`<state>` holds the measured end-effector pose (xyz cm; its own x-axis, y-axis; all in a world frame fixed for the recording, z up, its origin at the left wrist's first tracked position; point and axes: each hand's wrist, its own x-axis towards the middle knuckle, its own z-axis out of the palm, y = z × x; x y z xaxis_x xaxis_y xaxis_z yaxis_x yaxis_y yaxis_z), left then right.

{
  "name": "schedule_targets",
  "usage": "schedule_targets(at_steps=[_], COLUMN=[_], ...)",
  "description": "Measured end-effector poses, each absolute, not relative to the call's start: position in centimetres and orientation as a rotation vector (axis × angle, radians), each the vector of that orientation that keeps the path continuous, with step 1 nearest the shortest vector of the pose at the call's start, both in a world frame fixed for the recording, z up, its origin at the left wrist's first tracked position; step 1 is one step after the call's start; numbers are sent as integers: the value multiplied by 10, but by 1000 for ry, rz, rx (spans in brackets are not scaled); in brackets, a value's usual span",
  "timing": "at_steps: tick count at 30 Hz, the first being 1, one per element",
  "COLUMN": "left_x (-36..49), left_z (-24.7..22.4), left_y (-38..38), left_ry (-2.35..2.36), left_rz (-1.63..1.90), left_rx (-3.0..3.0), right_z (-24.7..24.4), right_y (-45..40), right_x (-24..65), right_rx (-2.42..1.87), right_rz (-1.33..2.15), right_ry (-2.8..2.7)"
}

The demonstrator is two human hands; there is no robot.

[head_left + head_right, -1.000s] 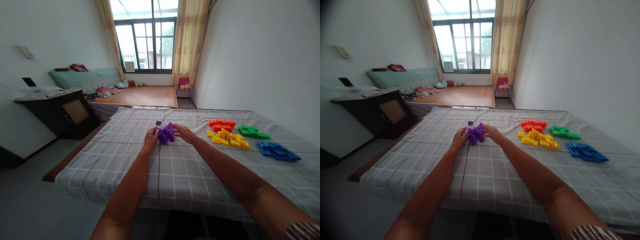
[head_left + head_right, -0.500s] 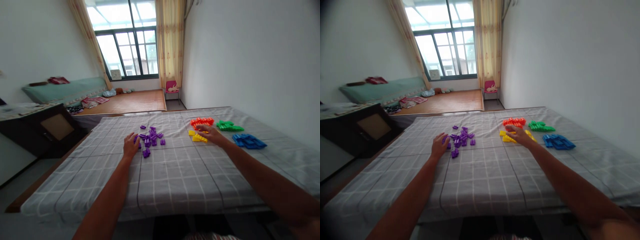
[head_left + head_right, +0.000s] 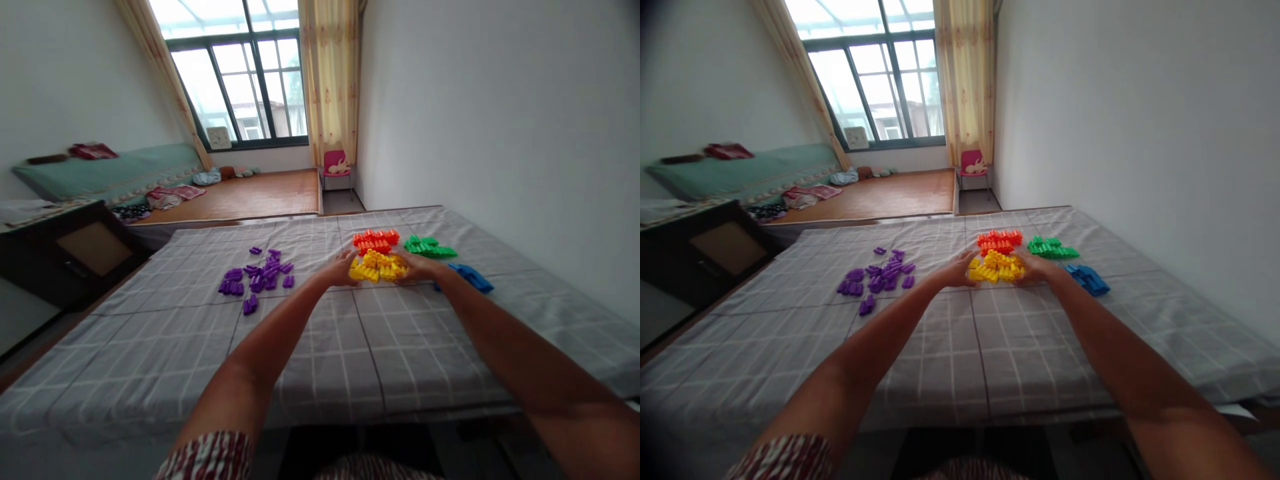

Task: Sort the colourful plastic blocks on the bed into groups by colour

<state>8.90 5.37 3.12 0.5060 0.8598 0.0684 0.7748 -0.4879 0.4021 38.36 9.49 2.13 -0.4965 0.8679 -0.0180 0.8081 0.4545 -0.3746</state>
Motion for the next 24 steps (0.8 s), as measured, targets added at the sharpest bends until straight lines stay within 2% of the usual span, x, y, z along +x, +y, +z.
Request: schedule_targets(at_steps=[6,13,20,24], left_x=[83,-13,-119,-155], left_z=[31,31,47,48], left_y=[59,20,-15,-29], left_ry=[1292,1604,2020,2223], left_rz=[341,423,911,1026], left_rx=[2522,2480,2133,1901], right_z=[17,5,24,48], right_y=[93,105,81,57], right_x=[329,210,78,42], right_rx=[-1360,-1051,-762,-582], right_rz=[488,655,1387,1781], right_ry=[-2558,-2458,-1972,-1767])
